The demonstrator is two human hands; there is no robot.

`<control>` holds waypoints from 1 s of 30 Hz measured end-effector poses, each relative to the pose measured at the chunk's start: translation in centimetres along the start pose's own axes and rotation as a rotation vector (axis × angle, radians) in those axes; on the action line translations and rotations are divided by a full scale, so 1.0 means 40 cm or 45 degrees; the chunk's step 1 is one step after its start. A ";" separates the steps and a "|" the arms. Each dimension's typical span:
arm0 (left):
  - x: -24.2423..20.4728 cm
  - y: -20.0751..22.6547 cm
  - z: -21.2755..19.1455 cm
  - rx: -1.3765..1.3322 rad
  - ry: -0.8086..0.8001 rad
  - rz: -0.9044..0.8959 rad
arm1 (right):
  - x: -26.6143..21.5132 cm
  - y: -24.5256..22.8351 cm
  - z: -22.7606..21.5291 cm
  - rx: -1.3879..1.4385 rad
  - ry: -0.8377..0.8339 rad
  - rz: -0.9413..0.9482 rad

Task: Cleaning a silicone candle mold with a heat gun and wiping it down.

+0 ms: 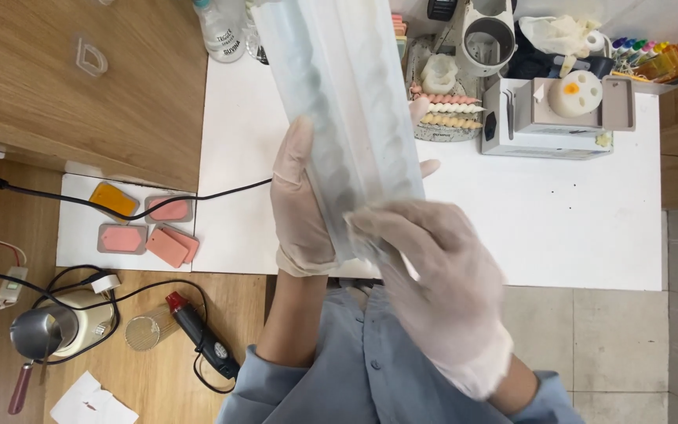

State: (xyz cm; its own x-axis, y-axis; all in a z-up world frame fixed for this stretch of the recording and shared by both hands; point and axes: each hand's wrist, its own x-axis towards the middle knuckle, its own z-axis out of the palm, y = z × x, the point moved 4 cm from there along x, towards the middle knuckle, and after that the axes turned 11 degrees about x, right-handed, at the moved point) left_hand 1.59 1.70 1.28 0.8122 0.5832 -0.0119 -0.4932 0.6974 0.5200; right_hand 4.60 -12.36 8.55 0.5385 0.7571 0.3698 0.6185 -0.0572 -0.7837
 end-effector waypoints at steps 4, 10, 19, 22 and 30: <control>0.006 -0.002 0.009 -0.039 0.057 -0.011 | 0.000 0.036 0.078 -0.119 -0.095 0.000; -0.017 -0.005 0.023 0.132 0.203 0.094 | -0.074 0.049 0.065 -0.119 -0.169 0.050; -0.033 0.053 0.032 0.083 0.019 0.192 | -0.133 0.151 0.008 0.063 -0.321 0.523; -0.055 0.034 0.021 0.037 0.019 0.152 | -0.117 0.140 -0.023 0.280 0.055 0.475; -0.092 -0.022 -0.020 0.118 -0.046 0.057 | 0.049 0.038 0.065 -0.432 -0.051 -0.134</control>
State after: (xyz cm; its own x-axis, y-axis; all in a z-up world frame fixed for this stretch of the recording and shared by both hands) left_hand -1.22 -0.71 0.17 0.8014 0.5966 0.0432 -0.4998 0.6283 0.5961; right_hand 5.12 -9.26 6.78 0.4433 0.7947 0.4148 0.8278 -0.1853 -0.5296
